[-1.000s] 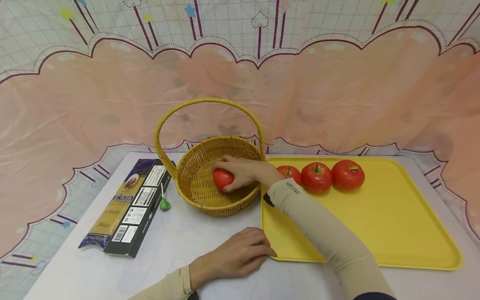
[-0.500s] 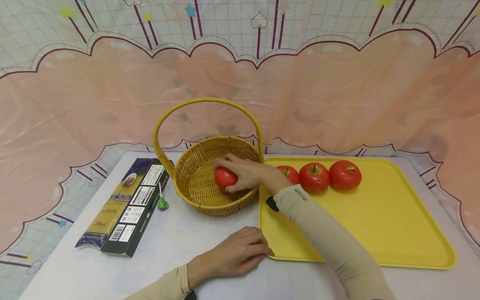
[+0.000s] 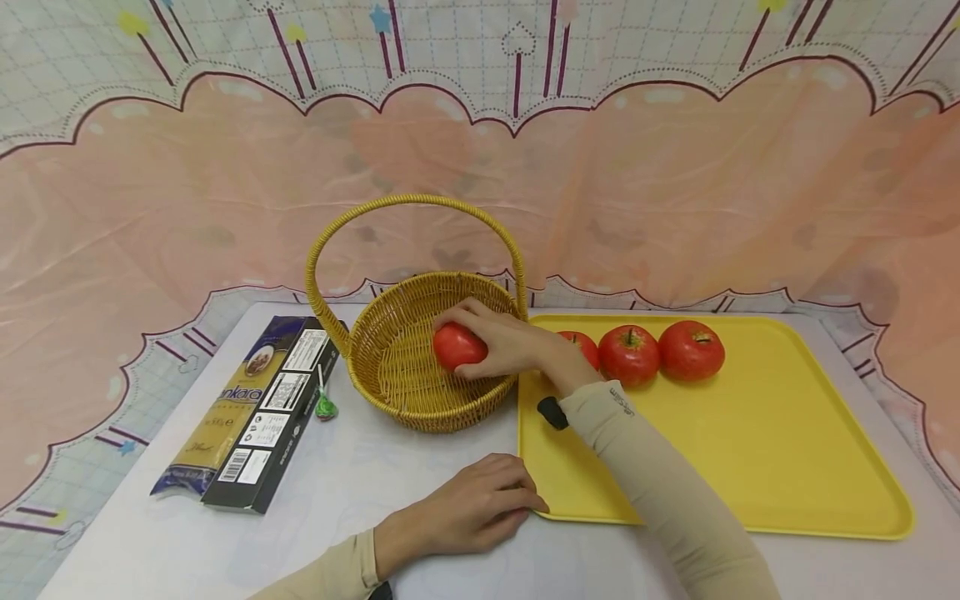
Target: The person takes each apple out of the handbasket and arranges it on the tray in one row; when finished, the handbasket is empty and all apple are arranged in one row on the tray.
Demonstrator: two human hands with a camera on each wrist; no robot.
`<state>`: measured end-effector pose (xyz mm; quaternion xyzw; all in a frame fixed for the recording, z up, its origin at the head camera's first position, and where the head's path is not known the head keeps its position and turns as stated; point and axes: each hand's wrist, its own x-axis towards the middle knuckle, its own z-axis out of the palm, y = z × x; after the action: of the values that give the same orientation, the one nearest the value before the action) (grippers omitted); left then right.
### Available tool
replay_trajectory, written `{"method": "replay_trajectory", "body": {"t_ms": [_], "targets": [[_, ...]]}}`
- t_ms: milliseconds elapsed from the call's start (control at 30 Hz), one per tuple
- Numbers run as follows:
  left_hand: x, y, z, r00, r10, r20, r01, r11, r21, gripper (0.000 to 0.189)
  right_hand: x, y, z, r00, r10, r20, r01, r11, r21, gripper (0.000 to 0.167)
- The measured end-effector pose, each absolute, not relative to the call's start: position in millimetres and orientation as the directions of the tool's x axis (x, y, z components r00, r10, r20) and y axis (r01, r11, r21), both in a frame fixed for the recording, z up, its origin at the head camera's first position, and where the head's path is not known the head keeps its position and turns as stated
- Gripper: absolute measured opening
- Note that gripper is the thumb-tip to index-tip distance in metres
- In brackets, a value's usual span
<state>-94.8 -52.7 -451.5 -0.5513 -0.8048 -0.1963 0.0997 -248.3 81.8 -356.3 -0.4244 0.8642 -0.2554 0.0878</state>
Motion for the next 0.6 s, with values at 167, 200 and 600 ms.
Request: {"method": "replay_trajectory", "body": {"t_ms": [167,200,600], "targets": [[-95.3,-52.4,-451.7,-0.366,0.847,0.384,0.93,0.315,0.192,0.021,-245.6,87.8,-355.3,-0.649,-0.757,0.078,-0.661,0.51,-0.551,0.056],[-95.2,-52.4,-451.9,-0.368,0.847,0.384,0.929,0.315,0.196,0.021,-244.9,88.8,-354.9,-0.651,-0.755,0.08,-0.657,0.508,-0.557,0.056],[-95.6,-51.6,-452.8,-0.381,0.842,0.382,0.923,0.321,0.213,0.021,-238.0,101.7,-351.0,-0.641,-0.745,0.186,-0.676,0.433,-0.596,0.057]]}}
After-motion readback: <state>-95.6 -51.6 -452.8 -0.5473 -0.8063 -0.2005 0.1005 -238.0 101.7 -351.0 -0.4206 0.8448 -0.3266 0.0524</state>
